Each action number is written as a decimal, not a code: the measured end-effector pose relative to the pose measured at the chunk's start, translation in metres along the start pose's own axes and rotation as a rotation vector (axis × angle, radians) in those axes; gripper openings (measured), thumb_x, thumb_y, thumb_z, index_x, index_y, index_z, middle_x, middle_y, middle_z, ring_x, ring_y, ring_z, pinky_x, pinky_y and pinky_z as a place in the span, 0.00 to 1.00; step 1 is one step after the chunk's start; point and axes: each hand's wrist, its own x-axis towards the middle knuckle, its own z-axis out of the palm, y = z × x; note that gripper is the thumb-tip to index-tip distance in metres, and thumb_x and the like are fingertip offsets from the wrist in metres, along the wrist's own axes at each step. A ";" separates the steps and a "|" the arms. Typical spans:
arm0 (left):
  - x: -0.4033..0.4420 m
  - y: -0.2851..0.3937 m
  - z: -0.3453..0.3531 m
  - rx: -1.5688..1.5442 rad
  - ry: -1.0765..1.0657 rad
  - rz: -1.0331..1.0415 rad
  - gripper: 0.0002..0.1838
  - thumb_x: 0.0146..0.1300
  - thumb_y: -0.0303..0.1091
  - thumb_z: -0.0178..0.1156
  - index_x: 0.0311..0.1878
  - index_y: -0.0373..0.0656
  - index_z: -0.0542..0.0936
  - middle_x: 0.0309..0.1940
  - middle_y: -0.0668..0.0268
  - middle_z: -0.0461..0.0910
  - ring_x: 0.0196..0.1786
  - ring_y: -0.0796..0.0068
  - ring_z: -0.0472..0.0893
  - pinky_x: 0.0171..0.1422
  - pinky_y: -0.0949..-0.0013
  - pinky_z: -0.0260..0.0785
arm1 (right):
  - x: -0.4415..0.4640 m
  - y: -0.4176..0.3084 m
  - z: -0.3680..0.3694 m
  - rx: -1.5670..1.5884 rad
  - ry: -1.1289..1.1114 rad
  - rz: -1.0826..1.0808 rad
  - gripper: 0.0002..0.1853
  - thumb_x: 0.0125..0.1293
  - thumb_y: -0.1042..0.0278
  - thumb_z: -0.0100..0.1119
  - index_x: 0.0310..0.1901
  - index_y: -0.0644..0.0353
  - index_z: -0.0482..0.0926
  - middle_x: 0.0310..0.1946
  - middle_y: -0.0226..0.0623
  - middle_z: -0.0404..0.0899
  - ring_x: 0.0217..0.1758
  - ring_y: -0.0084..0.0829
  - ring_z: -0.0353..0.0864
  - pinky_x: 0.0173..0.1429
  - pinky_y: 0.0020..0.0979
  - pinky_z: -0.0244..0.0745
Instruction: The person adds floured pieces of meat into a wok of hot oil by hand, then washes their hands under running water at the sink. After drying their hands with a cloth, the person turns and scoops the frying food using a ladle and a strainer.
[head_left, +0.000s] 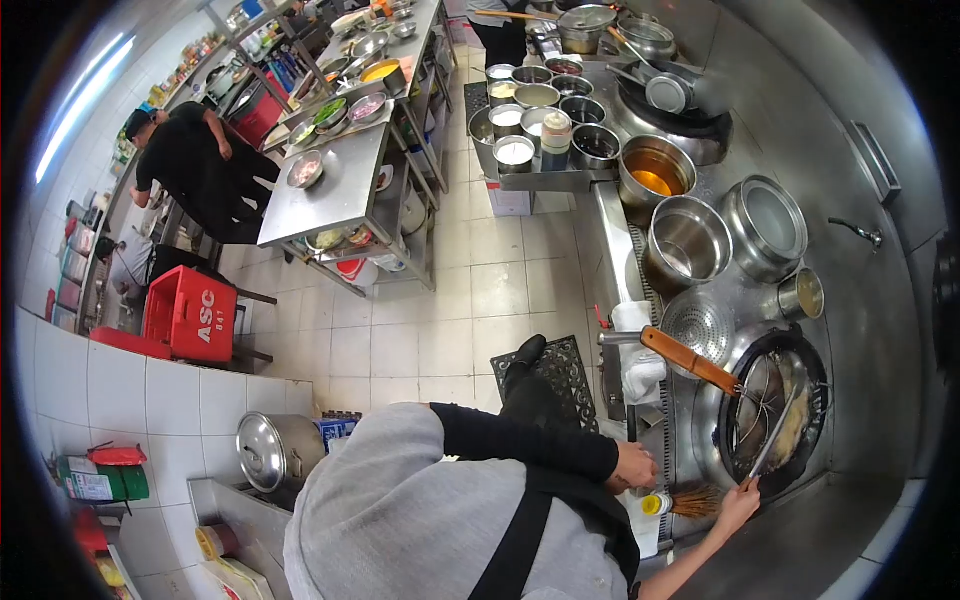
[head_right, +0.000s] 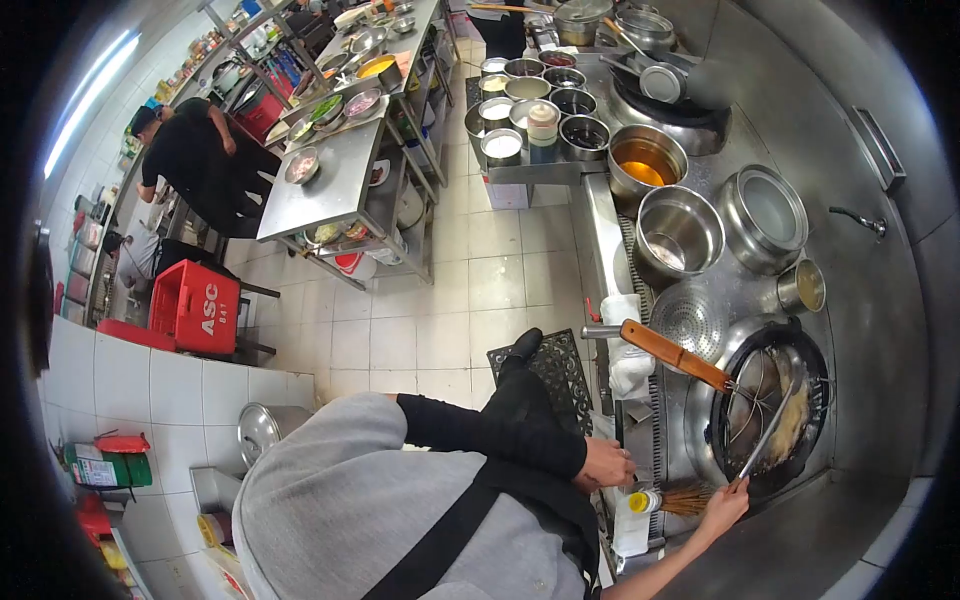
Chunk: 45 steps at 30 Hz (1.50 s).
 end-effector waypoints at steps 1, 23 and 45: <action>0.002 0.001 0.001 0.013 -0.010 0.012 0.17 0.53 0.31 0.64 0.49 0.45 0.78 0.49 0.63 0.78 0.58 0.56 0.79 0.57 0.46 0.74 | 0.001 0.006 0.002 -0.010 0.046 -0.061 0.27 0.60 0.79 0.56 0.63 0.80 0.76 0.49 0.71 0.82 0.55 0.63 0.83 0.57 0.50 0.76; 0.028 -0.029 0.049 0.000 0.067 0.011 0.13 0.48 0.37 0.67 0.38 0.46 0.81 0.43 0.63 0.81 0.51 0.56 0.83 0.51 0.47 0.76 | -0.021 0.055 0.019 0.172 0.162 0.188 0.30 0.62 0.76 0.58 0.68 0.69 0.76 0.19 0.50 0.78 0.10 0.40 0.75 0.16 0.45 0.68; 0.015 -0.012 0.008 -0.021 0.079 -0.014 0.11 0.50 0.32 0.68 0.35 0.37 0.85 0.39 0.55 0.87 0.49 0.49 0.87 0.51 0.47 0.81 | -0.084 0.015 -0.010 0.220 0.150 0.149 0.17 0.60 0.66 0.63 0.43 0.74 0.86 0.17 0.50 0.80 0.19 0.46 0.78 0.28 0.45 0.75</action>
